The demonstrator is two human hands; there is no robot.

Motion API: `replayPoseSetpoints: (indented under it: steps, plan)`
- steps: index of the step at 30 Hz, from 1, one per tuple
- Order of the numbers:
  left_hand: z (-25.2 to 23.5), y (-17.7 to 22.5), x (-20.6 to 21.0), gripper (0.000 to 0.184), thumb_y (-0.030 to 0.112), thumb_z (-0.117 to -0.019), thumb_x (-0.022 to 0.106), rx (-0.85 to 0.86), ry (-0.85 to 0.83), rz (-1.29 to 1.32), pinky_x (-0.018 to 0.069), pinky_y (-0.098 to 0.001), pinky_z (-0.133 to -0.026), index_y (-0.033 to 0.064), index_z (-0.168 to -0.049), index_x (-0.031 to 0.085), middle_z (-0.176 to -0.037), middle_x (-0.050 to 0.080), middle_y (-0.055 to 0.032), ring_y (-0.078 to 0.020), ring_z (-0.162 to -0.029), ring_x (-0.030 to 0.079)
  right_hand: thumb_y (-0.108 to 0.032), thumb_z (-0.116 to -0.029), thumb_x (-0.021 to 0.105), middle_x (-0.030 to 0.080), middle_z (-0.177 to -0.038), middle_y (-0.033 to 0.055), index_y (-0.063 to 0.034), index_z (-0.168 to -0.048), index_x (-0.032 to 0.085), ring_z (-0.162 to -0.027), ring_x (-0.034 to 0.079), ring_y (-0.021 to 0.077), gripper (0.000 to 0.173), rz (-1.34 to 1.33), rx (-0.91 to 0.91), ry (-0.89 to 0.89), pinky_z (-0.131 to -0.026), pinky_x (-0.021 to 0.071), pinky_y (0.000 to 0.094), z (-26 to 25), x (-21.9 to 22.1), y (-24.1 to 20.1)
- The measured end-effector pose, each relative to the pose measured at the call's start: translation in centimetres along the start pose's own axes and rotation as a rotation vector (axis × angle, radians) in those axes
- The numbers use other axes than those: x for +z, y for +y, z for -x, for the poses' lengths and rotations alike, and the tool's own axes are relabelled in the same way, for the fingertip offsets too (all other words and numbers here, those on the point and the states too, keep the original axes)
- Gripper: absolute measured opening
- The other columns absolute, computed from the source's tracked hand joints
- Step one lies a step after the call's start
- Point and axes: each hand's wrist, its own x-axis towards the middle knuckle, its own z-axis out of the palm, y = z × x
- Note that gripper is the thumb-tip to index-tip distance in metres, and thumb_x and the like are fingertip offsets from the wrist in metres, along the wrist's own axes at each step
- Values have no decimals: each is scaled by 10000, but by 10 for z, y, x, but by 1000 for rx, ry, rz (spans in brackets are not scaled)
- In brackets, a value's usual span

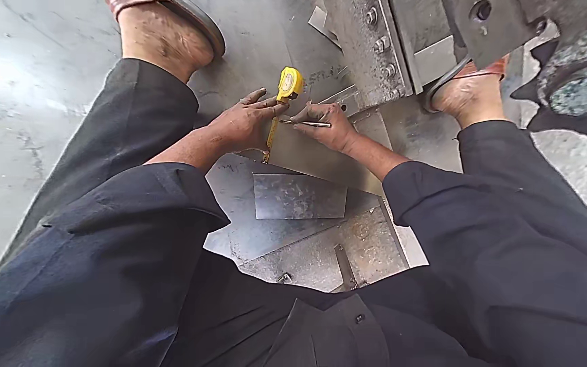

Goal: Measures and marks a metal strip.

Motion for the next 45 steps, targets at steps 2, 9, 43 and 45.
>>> replayPoseSetpoints:
  steps: [2,9,43,45]
  plan:
    - [-1,-3,2,1120,159,-616,990,-5,9,8,253,-560,-1241,207,-1583,428,-1664,362,-46,-393,-1569,195,-111,-930,753,782,-984,65,-22,-1057,776,-892,727,78,157,28,27,7,-862,587,277,0,0,0]
    - [-1,-2,2,1123,149,-618,992,-16,2,3,250,-551,-1244,208,-1585,425,-1665,361,-40,-392,-1571,187,-124,-933,757,783,-976,56,-27,-1056,777,-878,726,66,159,27,29,9,-848,589,264,0,1,1]
    - [-2,1,1,1093,183,-645,977,14,-15,-5,244,-546,-1246,179,-1586,421,-1661,363,-75,-403,-1570,185,-159,-871,825,744,-909,32,-61,-953,744,-846,683,87,151,18,423,179,-828,560,330,-13,15,-20]
    - [-2,1,1,1110,172,-635,987,1,-18,0,259,-560,-1238,185,-1587,418,-1664,356,-82,-405,-1569,185,-171,-874,826,749,-925,29,-65,-961,748,-862,686,89,157,28,431,184,-840,558,339,-13,15,-21]
